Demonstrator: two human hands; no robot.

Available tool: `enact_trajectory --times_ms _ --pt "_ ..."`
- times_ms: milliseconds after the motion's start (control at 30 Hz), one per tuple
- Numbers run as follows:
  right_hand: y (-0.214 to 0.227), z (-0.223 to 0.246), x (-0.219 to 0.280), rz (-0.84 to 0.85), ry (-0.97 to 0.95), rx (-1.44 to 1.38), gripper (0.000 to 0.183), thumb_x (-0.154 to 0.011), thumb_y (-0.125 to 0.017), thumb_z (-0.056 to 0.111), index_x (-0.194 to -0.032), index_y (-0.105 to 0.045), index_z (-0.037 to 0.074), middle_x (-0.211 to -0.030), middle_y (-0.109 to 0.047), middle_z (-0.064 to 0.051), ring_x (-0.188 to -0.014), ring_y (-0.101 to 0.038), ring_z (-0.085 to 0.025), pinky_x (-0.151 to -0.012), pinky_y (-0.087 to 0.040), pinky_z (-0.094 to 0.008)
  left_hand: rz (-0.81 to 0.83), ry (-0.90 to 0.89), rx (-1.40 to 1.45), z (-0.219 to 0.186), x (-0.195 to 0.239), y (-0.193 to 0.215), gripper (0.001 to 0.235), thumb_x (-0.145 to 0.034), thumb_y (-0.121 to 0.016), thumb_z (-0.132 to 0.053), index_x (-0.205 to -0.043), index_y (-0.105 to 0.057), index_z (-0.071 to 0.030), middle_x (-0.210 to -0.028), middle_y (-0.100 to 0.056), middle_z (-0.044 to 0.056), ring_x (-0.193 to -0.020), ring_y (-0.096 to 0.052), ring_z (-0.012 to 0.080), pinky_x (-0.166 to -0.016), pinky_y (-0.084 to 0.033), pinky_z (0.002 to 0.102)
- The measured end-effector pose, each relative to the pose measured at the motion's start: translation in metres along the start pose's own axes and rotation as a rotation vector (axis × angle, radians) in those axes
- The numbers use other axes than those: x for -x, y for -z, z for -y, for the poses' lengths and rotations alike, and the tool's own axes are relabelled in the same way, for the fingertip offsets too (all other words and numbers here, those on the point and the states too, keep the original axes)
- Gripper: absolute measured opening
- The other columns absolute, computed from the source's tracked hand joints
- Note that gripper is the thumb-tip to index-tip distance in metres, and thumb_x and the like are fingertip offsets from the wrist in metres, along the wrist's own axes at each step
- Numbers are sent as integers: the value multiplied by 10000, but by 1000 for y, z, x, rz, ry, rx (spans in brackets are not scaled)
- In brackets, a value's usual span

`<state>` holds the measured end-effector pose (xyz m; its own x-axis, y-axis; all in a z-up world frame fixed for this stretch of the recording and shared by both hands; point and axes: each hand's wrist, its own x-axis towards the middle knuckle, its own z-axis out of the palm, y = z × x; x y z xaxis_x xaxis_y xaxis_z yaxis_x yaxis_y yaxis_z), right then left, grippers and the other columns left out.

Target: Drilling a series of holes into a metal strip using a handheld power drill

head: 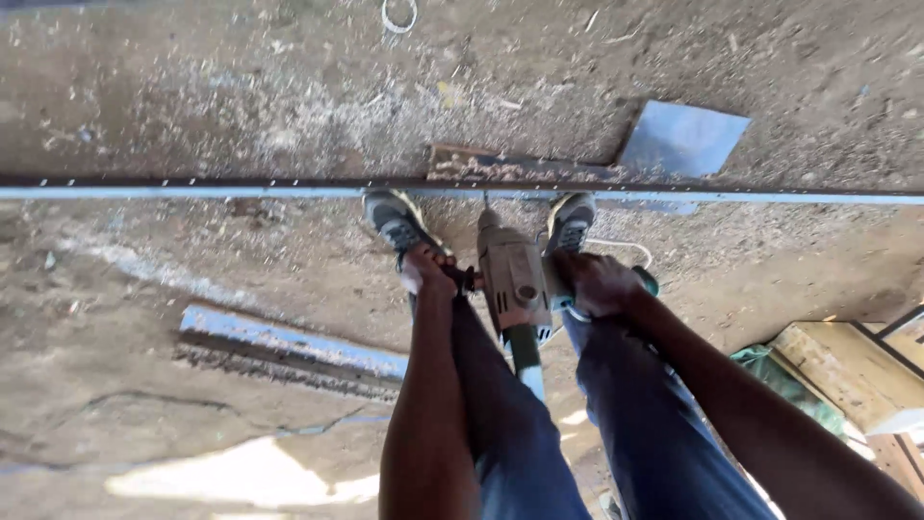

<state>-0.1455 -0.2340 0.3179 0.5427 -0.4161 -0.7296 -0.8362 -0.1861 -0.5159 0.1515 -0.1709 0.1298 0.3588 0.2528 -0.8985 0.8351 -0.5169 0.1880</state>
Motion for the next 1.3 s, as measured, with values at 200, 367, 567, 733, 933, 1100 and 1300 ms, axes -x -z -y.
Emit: enact_trajectory --times_ms 200,367,567,733,933,1100,1300 --pt "29 12 17 -47 90 -40 772 -670 -674 188 -1399 -516 -12 -1038 -676 -205 -943 -710 -433 -721 -640 -539 -26 -22 -555 -34 83 -4 239 -970 -547 -229 -930 -628 -8 -724 -711 66 -759 -636 226 -809 -529 339" --pt "15 -3 4 9 30 8 764 -659 -643 216 -1394 -528 40 -1024 -656 -149 -926 -708 -384 -729 -635 -517 -53 6 27 -14 40 -9 213 -811 -567 -29 -645 -440 -72 -499 -335 68 -405 -398 258 -389 -377 415" --pt "18 -7 13 45 -55 -33 779 -690 -688 284 -1412 -517 47 -1036 -669 -163 -938 -713 -398 -750 -627 -545 -96 40 -18 -1 47 -16 188 -931 -532 -102 -791 -421 -42 -649 -333 34 -496 -366 231 -397 -360 390" --pt "11 -5 1 -4 41 -13 802 -672 -696 314 -1410 -507 63 -1017 -650 -144 -932 -709 -383 -716 -632 -536 808 -212 152 37 -55 42 291 -1035 -365 -237 -1158 -473 3 -1016 -495 161 -921 -502 343 -815 -389 507" --pt "9 -4 5 -35 19 26 749 -705 -716 355 -1375 -531 78 -1000 -659 -144 -934 -713 -388 -717 -636 -538 713 28 338 40 -33 53 193 -951 -537 -234 -1007 -538 -49 -879 -496 146 -883 -448 373 -799 -365 530" --pt "-3 -11 6 -32 37 9 753 -736 -696 376 -1403 -497 91 -1014 -653 -136 -949 -712 -380 -720 -639 -526 6 20 131 2 18 7 288 -809 -656 -52 -563 -512 -9 -483 -413 165 -423 -428 335 -437 -423 493" --pt "24 1 13 48 13 -57 760 -724 -676 235 -1425 -455 46 -1052 -642 -168 -967 -697 -425 -762 -625 -577 -118 -7 59 30 -20 43 240 -811 -639 -101 -666 -476 1 -480 -407 152 -437 -439 348 -434 -355 498"
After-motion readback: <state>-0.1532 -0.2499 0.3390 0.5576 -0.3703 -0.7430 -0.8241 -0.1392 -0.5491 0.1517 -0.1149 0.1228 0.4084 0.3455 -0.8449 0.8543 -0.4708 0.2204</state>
